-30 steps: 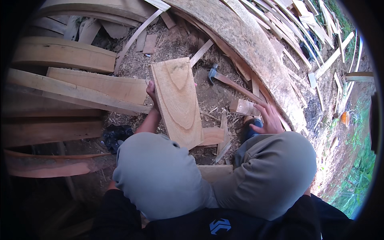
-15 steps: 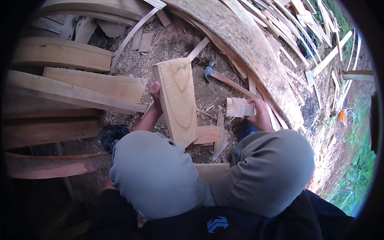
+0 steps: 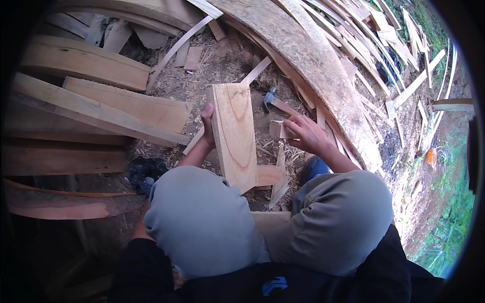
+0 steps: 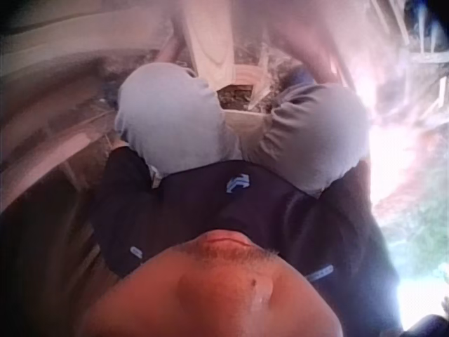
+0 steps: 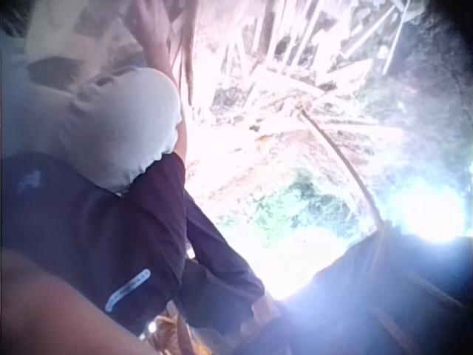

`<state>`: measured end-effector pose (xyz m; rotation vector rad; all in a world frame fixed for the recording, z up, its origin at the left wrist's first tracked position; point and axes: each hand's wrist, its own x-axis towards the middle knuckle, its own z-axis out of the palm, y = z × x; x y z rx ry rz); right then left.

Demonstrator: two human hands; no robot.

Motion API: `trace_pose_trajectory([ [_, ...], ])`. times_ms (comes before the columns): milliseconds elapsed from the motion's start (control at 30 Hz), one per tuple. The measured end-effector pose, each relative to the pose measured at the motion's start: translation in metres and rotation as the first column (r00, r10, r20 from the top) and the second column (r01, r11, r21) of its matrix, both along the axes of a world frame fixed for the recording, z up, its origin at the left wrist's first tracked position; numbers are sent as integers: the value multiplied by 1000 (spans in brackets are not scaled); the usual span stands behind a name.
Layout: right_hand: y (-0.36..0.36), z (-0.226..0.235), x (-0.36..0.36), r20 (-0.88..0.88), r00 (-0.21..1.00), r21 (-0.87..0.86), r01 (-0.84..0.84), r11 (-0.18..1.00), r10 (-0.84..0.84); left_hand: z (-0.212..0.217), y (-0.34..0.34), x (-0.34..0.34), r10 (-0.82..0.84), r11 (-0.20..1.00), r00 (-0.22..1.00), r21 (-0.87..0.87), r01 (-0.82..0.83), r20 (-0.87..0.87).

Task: The person uses a hammer to split a piece of wood into smaller pieces. They repeatedly strike the wood, rotate it, and separate the split sections, then inspect the resulting pieces.

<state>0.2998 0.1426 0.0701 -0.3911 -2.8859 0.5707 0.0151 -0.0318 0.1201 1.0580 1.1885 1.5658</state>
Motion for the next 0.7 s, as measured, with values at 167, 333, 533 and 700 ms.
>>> trace_pose_trajectory([
  [167,2,1,5,8,997,-17,78,997,-78,4,10,-3,8,999,999,50,-6,-35],
  [333,26,79,-13,-196,972,173,161,972,-127,6,22,0,10,994,998,107,-4,-55],
  [533,16,196,-58,-371,927,462,127,877,61,12,35,-6,20,982,995,188,-2,-93],
  [700,-4,241,-76,-252,945,581,-26,814,210,22,39,-12,53,966,988,257,-14,-145],
])
